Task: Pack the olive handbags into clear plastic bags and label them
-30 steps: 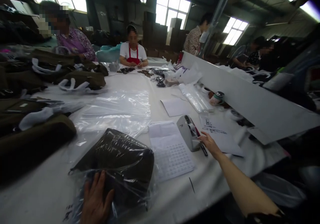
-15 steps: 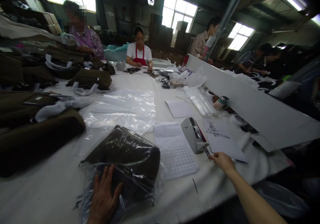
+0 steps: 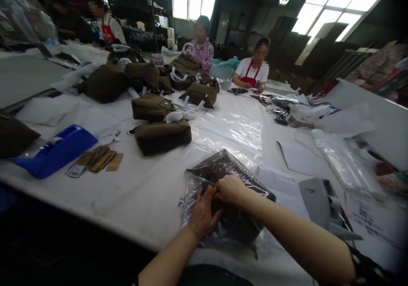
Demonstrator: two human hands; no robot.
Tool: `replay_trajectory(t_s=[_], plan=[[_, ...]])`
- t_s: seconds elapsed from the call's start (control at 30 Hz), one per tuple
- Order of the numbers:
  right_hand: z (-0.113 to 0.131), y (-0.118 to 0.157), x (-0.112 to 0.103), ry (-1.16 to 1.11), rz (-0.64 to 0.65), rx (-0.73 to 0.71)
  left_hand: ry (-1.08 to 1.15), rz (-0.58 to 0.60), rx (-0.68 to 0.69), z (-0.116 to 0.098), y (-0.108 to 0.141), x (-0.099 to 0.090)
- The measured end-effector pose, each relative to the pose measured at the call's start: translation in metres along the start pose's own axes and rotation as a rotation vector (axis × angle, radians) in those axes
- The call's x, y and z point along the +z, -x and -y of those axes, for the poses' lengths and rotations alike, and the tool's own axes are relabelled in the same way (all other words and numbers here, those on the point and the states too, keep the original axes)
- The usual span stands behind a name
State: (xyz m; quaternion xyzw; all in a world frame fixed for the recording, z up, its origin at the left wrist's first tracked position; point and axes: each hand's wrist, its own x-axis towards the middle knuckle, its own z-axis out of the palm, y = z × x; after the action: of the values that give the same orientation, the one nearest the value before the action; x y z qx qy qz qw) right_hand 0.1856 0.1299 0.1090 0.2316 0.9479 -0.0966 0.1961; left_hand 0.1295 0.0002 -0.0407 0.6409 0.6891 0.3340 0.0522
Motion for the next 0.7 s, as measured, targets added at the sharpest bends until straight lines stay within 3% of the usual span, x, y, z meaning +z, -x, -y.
replay_trajectory(t_s=[0.13,0.23,0.37,0.43,0.5,0.57,0.63,0.7], plan=[[-0.008,-0.019,0.009,0.143,-0.012,0.105,-0.060,0.038,0.023,0.000,0.001,-0.003],[-0.032,-0.016,-0.002,0.188,-0.046,0.202,-0.153,0.051,0.055,-0.001,-0.001,0.000],[-0.077,0.015,-0.027,0.204,-0.117,0.362,-0.159,0.045,0.071,-0.003,-0.002,-0.004],[-0.088,0.044,-0.030,0.230,-0.279,0.415,-0.104,-0.029,0.022,0.001,0.002,-0.019],[-0.082,0.077,-0.015,0.231,-0.491,0.324,0.029,-0.169,-0.173,0.010,0.011,-0.039],[-0.058,0.104,0.018,0.185,-0.617,0.056,0.273,-0.272,-0.542,0.022,0.021,-0.057],[-0.024,0.119,0.064,0.180,-0.646,-0.245,0.622,-0.258,-0.948,0.030,0.024,-0.070],[0.006,0.119,0.110,0.234,-0.711,-0.413,0.996,-0.133,-1.236,0.029,0.019,-0.078]])
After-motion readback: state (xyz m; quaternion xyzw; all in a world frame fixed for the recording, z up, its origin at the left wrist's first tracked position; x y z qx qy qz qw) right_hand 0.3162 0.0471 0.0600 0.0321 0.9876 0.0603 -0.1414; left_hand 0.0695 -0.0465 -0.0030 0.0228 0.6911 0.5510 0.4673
